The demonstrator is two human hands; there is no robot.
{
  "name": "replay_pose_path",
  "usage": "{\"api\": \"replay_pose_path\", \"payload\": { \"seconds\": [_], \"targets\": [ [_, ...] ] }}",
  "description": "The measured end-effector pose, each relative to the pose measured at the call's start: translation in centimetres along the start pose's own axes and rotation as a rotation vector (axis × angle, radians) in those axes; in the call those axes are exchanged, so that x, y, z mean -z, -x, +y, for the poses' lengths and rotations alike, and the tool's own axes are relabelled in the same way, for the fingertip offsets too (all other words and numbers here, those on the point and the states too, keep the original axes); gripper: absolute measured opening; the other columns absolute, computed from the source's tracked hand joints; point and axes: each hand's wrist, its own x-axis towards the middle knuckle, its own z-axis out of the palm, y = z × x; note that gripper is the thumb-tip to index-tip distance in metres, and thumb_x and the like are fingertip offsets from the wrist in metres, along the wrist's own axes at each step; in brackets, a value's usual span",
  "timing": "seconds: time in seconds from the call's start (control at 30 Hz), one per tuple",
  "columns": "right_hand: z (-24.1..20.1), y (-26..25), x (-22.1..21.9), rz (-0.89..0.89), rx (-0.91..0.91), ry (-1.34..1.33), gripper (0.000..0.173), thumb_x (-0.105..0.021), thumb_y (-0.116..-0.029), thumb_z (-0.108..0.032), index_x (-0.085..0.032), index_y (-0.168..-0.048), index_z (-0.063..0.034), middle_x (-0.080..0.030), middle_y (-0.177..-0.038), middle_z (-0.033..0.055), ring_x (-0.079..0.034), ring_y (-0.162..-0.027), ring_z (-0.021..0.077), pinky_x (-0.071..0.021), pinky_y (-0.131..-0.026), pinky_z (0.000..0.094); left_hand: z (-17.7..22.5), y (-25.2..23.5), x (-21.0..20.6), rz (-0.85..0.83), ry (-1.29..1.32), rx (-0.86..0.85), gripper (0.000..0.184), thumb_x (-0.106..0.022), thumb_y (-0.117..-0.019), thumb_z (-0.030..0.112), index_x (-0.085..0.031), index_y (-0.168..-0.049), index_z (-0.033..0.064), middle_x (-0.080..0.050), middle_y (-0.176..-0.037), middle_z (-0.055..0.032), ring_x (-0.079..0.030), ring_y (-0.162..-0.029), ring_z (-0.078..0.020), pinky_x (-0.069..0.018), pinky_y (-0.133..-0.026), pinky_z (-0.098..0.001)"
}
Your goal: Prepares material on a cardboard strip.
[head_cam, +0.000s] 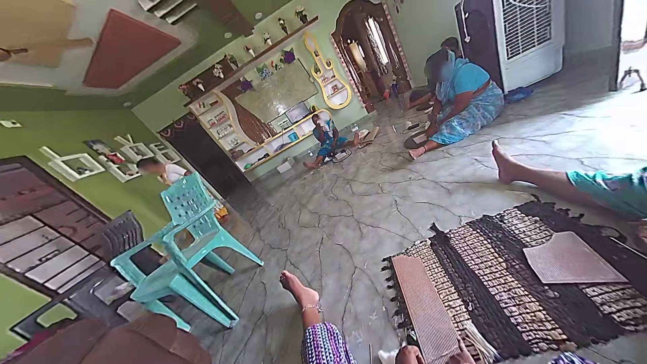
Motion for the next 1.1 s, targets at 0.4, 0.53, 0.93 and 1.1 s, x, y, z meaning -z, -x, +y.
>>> {"api": "replay_pose_path", "payload": {
  "seconds": [0.4,0.53,0.93,1.1],
  "targets": [
    [2.2,-3.8,-4.1,0.008,-0.04,-0.217,0.11,-0.07,-0.0884,-0.062,-0.019,-0.162,0.0016,-0.01,-0.171,0.0255,-0.011,-0.159,0.0406,-0.0042,-0.128,0.0572,-4.4,-4.8,-6.0,-0.198,0.191,0.711,0.03,-0.059,-0.1015,0.011,-0.067,-0.128,0.0012,-0.066,-0.136,-0.0194,-0.06,-0.132,-0.0326,-0.0439,-0.114,-0.05],
    [0.8,-0.5,-0.3,-0.112,-0.033,-0.101,0.091,-0.07,-0.093,-0.05,-0.035,-0.155,0.0074,-0.027,-0.165,0.029,-0.021,-0.155,0.043,-0.0055,-0.126,0.06,-4.5,-4.6,-6.2,-0.222,0.21,0.682,0.031,-0.059,-0.1016,0.011,-0.066,-0.13,0.0006,-0.065,-0.137,-0.0197,-0.059,-0.132,-0.0329,-0.0436,-0.115,-0.0499],
    [2.6,-4.9,-4.6,0.053,0.0,-0.141,0.106,-0.058,-0.0928,-0.064,-0.012,-0.164,0.001,-0.007,-0.172,0.0232,-0.01,-0.16,0.0387,-0.0065,-0.127,0.0594,-5.3,-3.8,-6.4,-0.142,0.264,0.652,0.031,-0.051,-0.1052,0.01,-0.066,-0.13,-0.0009,-0.062,-0.139,-0.0212,-0.058,-0.133,-0.034,-0.0438,-0.114,-0.0511],
    [1.7,-4.3,-3.4,-0.217,-0.021,0.064,0.106,-0.042,-0.095,-0.076,-0.021,-0.161,0.0031,-0.015,-0.169,0.0288,-0.018,-0.157,0.044,-0.0116,-0.125,0.0637,-4.8,-3.3,-6.5,-0.199,0.258,0.615,0.03,-0.052,-0.1052,0.011,-0.066,-0.129,-0.0014,-0.064,-0.138,-0.0194,-0.057,-0.134,-0.0304,-0.0408,-0.116,-0.0461]
  ]
}}
